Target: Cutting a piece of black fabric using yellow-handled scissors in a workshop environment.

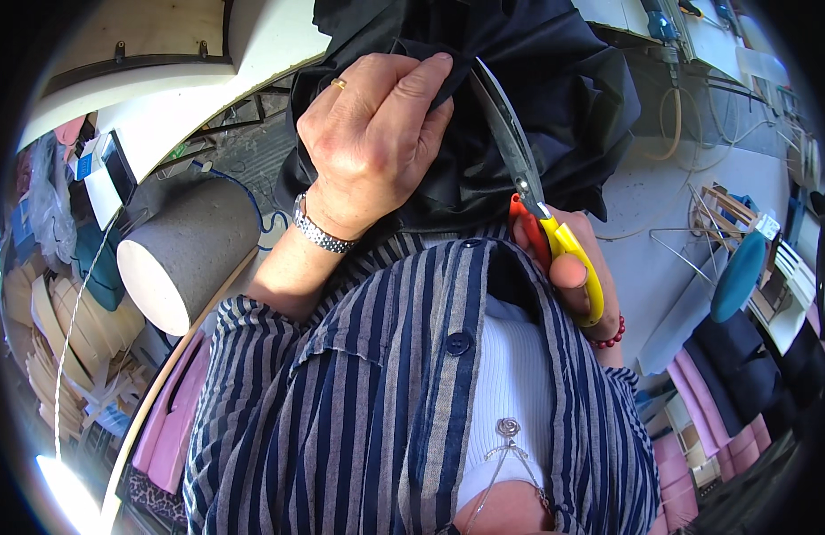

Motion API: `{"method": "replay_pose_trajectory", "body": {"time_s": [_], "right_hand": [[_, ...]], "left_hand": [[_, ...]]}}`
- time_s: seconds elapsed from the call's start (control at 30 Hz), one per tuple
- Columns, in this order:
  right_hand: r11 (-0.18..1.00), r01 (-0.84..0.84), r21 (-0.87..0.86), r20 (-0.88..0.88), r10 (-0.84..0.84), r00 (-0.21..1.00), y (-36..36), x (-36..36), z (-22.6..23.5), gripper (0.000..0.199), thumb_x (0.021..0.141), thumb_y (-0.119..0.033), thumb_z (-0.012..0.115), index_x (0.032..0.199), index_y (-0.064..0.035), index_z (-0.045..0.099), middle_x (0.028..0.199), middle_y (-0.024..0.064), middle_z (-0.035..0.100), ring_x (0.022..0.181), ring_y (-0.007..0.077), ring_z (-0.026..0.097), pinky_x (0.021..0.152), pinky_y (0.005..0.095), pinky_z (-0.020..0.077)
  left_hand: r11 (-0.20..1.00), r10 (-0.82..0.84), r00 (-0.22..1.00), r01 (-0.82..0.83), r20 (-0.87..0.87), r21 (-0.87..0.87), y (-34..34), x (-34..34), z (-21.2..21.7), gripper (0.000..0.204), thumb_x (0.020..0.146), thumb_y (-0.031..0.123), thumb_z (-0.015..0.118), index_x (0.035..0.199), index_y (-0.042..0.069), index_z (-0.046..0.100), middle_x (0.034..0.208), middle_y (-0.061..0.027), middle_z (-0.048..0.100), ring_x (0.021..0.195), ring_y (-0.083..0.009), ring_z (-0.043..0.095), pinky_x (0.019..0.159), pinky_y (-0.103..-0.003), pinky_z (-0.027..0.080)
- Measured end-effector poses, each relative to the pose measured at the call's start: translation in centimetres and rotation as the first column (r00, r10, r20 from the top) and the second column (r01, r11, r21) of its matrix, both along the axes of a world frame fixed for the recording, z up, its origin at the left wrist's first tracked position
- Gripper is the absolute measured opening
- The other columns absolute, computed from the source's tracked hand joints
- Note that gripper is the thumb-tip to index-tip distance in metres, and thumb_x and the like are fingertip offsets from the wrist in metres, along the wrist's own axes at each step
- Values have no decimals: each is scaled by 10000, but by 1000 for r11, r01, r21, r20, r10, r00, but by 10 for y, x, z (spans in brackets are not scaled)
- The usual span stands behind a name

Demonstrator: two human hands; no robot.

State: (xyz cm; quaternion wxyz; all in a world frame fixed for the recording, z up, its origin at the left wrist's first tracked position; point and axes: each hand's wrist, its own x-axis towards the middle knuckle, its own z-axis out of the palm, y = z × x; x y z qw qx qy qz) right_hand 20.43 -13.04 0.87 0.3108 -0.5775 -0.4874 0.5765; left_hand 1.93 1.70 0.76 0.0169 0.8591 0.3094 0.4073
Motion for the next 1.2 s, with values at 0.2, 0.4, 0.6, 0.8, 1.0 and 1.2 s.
{"method": "replay_pose_trajectory", "body": {"time_s": [0.2, 0.4, 0.6, 0.8, 1.0, 1.2], "right_hand": [[999, 11, 34, -17, -10, 1000, 4, -2, 9, 343, 771, -369, 642, 694, -60, 516, 584, 55, 529, 471, 152, 469, 515, 236, 377], [999, 31, 25, 1, -31, 1000, 3, -4, 8, 273, 757, -280, 664, 688, -59, 519, 583, 56, 530, 474, 155, 473, 516, 236, 378], [999, -7, 39, 11, 7, 1000, 5, -5, 6, 268, 753, -278, 669, 694, -62, 522, 581, 53, 526, 467, 157, 477, 513, 229, 383], [996, -8, 87, -5, 8, 1000, 9, -5, 10, 383, 789, -412, 639, 701, -61, 515, 575, 50, 513, 461, 157, 476, 499, 230, 378], [998, 38, 54, -67, -34, 997, 7, -8, 6, 594, 771, -652, 527, 691, -64, 499, 564, 43, 489, 455, 147, 460, 486, 230, 368], [992, -16, 124, -55, 23, 998, 9, -6, 7, 574, 780, -626, 540, 689, -61, 492, 561, 36, 474, 455, 142, 451, 486, 235, 359]], "left_hand": [[1000, -5, 1000, 6, 14, -28, -1, -2, -1, 353, 584, 49, 724, 930, 44, 655, 770, -43, 578, 637, -160, 576, 537, -246, 466], [1000, -13, 999, 13, 33, 18, 1, -4, -2, 358, 571, 52, 725, 923, 40, 661, 761, -42, 573, 625, -157, 570, 520, -241, 458], [998, -5, 1000, 3, 24, 64, 2, -6, -2, 369, 546, 56, 723, 910, 36, 669, 744, -34, 564, 579, -135, 544, 485, -226, 439], [995, -10, 999, 6, 35, 97, 5, -8, -5, 399, 522, 57, 721, 917, 33, 670, 735, -31, 561, 559, -125, 524, 459, -226, 420], [995, -29, 998, 23, 57, 101, 5, -8, -8, 404, 526, 62, 721, 925, 29, 667, 745, -35, 568, 574, -135, 533, 477, -236, 432], [995, -32, 998, 26, 51, 101, 6, -10, -8, 402, 536, 64, 720, 933, 28, 665, 749, -37, 569, 582, -137, 538, 486, -239, 441]]}}
